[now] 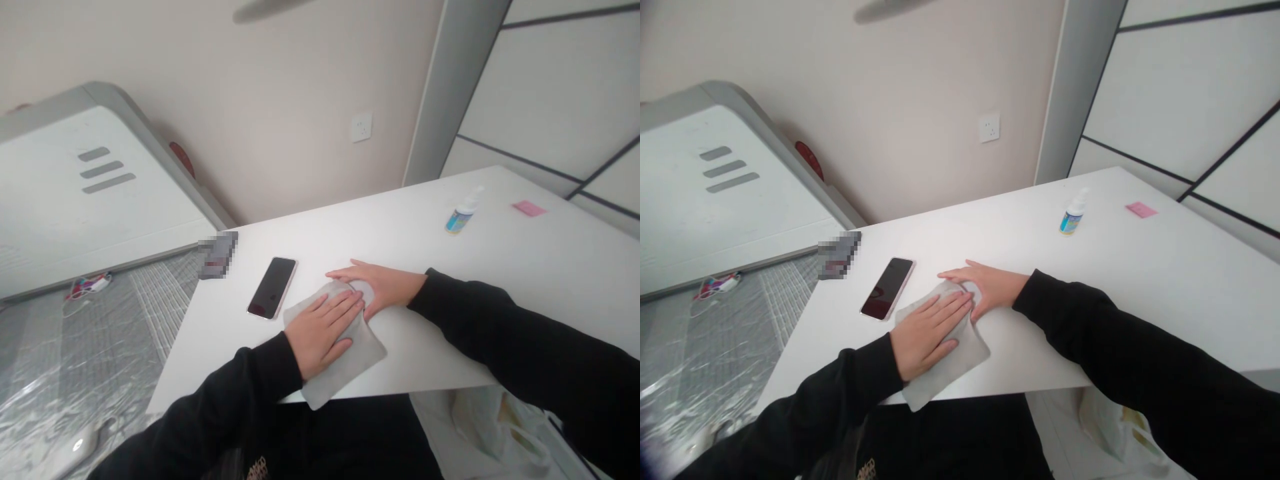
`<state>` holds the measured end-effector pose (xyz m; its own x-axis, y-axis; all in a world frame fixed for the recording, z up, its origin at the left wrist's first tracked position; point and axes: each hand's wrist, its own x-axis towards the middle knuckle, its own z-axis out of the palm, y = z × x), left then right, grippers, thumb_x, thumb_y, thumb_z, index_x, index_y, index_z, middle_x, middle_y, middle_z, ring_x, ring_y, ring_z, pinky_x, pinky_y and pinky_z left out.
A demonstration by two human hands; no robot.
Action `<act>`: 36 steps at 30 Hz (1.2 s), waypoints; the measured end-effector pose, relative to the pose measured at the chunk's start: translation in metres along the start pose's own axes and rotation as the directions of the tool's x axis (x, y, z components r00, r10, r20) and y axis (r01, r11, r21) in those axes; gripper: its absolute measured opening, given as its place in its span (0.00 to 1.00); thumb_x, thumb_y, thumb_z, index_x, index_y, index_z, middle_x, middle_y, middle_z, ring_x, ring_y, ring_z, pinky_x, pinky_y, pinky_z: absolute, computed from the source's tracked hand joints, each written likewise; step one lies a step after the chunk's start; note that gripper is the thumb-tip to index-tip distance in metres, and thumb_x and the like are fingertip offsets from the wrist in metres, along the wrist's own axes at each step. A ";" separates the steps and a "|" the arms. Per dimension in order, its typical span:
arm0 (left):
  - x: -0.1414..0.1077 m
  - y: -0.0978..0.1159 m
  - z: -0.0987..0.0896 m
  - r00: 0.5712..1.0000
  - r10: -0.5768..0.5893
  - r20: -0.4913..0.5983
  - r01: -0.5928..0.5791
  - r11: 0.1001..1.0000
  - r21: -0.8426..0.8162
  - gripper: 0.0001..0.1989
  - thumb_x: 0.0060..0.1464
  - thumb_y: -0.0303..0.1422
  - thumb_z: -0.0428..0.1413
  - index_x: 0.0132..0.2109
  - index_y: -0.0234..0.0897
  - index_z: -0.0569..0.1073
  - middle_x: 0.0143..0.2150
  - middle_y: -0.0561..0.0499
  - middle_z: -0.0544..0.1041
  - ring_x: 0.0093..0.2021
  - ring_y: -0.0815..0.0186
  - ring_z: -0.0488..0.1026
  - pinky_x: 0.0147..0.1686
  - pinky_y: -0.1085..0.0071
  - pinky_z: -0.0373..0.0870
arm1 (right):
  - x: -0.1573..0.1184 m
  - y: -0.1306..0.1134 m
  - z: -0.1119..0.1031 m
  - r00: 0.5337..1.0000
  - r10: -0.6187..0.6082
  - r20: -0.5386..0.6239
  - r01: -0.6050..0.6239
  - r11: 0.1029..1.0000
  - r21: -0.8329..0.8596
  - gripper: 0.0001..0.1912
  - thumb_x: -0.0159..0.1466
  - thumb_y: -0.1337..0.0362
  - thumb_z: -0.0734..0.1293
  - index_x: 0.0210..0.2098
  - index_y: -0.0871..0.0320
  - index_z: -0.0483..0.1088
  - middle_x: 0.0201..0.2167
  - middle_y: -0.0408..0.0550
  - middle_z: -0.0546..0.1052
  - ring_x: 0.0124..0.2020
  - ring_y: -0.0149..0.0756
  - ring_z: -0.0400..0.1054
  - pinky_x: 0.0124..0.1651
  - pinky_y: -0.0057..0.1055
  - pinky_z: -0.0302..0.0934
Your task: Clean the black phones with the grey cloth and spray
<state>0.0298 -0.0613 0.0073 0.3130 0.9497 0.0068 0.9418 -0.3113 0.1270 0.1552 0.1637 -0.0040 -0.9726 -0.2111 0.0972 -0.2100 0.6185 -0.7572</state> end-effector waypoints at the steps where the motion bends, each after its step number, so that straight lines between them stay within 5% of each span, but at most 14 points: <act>1: 0.009 -0.004 0.000 1.000 0.008 -0.002 -0.008 1.000 -0.020 0.32 0.71 0.42 0.39 0.75 0.34 0.43 0.76 0.43 0.51 0.76 0.59 0.46 0.71 0.55 0.46 | 0.000 0.002 0.001 1.000 -0.012 -0.007 0.012 1.000 -0.014 0.52 0.55 0.62 0.77 0.73 0.52 0.50 0.71 0.56 0.60 0.68 0.50 0.59 0.74 0.54 0.28; 4: 0.026 -0.010 0.000 1.000 0.016 -0.007 -0.017 0.998 -0.057 0.33 0.71 0.43 0.39 0.75 0.34 0.42 0.76 0.41 0.53 0.76 0.58 0.46 0.72 0.53 0.44 | -0.001 0.006 0.003 0.998 -0.038 -0.044 0.035 0.997 -0.065 0.53 0.53 0.71 0.73 0.73 0.53 0.49 0.68 0.55 0.64 0.65 0.50 0.62 0.74 0.55 0.32; 7: 0.023 -0.012 -0.002 1.000 0.025 -0.008 -0.026 0.998 -0.057 0.34 0.71 0.43 0.40 0.75 0.33 0.41 0.76 0.40 0.51 0.76 0.58 0.44 0.72 0.53 0.46 | -0.002 0.005 0.003 0.996 -0.024 -0.080 0.018 0.997 -0.078 0.53 0.53 0.70 0.74 0.73 0.58 0.49 0.62 0.58 0.69 0.61 0.51 0.64 0.72 0.56 0.41; 10: 0.003 -0.009 -0.005 1.000 0.022 0.002 -0.022 0.999 -0.041 0.34 0.70 0.41 0.41 0.75 0.33 0.40 0.76 0.41 0.49 0.76 0.57 0.45 0.71 0.53 0.52 | -0.002 0.001 0.001 0.997 -0.023 -0.079 0.020 0.999 -0.044 0.53 0.53 0.60 0.78 0.71 0.61 0.52 0.61 0.60 0.70 0.62 0.52 0.63 0.70 0.54 0.45; 14: -0.039 -0.001 -0.010 1.000 -0.023 0.009 0.023 1.000 -0.019 0.33 0.70 0.38 0.42 0.75 0.35 0.40 0.76 0.42 0.50 0.76 0.57 0.47 0.70 0.54 0.54 | -0.001 -0.006 -0.003 0.998 -0.026 -0.054 0.025 1.000 -0.013 0.46 0.53 0.49 0.79 0.65 0.56 0.63 0.65 0.59 0.67 0.67 0.53 0.58 0.73 0.55 0.32; 20: -0.078 0.008 -0.013 0.997 -0.062 0.041 0.060 0.997 0.044 0.34 0.69 0.33 0.43 0.75 0.36 0.39 0.76 0.43 0.51 0.75 0.57 0.48 0.71 0.55 0.53 | 0.001 -0.006 -0.003 0.996 -0.067 -0.058 0.068 0.998 0.012 0.53 0.54 0.46 0.78 0.70 0.57 0.55 0.59 0.57 0.74 0.65 0.52 0.61 0.73 0.54 0.33; 23: -0.066 0.004 -0.012 0.999 -0.029 0.042 0.028 0.999 0.026 0.34 0.69 0.34 0.43 0.75 0.34 0.39 0.77 0.43 0.49 0.76 0.57 0.47 0.71 0.55 0.52 | 0.002 -0.004 -0.002 0.996 -0.064 -0.060 0.065 0.998 0.006 0.54 0.53 0.46 0.79 0.70 0.56 0.54 0.59 0.56 0.75 0.65 0.52 0.61 0.73 0.54 0.32; 28: -0.011 -0.008 -0.011 0.998 0.042 0.037 -0.040 0.998 -0.056 0.34 0.69 0.37 0.43 0.75 0.33 0.41 0.77 0.42 0.48 0.76 0.57 0.44 0.71 0.52 0.52 | 0.001 -0.002 -0.001 0.998 -0.021 -0.067 0.019 0.999 -0.025 0.56 0.52 0.49 0.80 0.71 0.57 0.53 0.59 0.58 0.74 0.64 0.52 0.64 0.73 0.55 0.31; 32: 0.023 -0.014 -0.012 0.999 0.048 0.016 -0.046 0.993 -0.105 0.33 0.69 0.38 0.44 0.74 0.32 0.45 0.76 0.40 0.52 0.76 0.57 0.47 0.71 0.51 0.52 | -0.002 0.001 -0.002 0.994 -0.054 -0.098 0.047 0.997 -0.066 0.53 0.53 0.60 0.78 0.72 0.57 0.52 0.64 0.59 0.68 0.63 0.50 0.64 0.71 0.51 0.45; 36: 0.022 -0.014 -0.014 0.999 0.037 -0.006 -0.037 0.995 -0.098 0.33 0.69 0.39 0.45 0.74 0.30 0.46 0.76 0.38 0.51 0.76 0.56 0.47 0.71 0.51 0.55 | -0.004 0.004 -0.001 0.990 -0.057 -0.130 0.047 0.996 -0.076 0.53 0.52 0.60 0.78 0.71 0.58 0.53 0.63 0.60 0.68 0.60 0.49 0.66 0.64 0.46 0.58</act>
<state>0.0216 -0.0353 0.0194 0.3466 0.9379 0.0173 0.9130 -0.3415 0.2232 0.1577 0.1680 -0.0068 -0.9637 -0.1457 0.2237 -0.2629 0.6638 -0.7002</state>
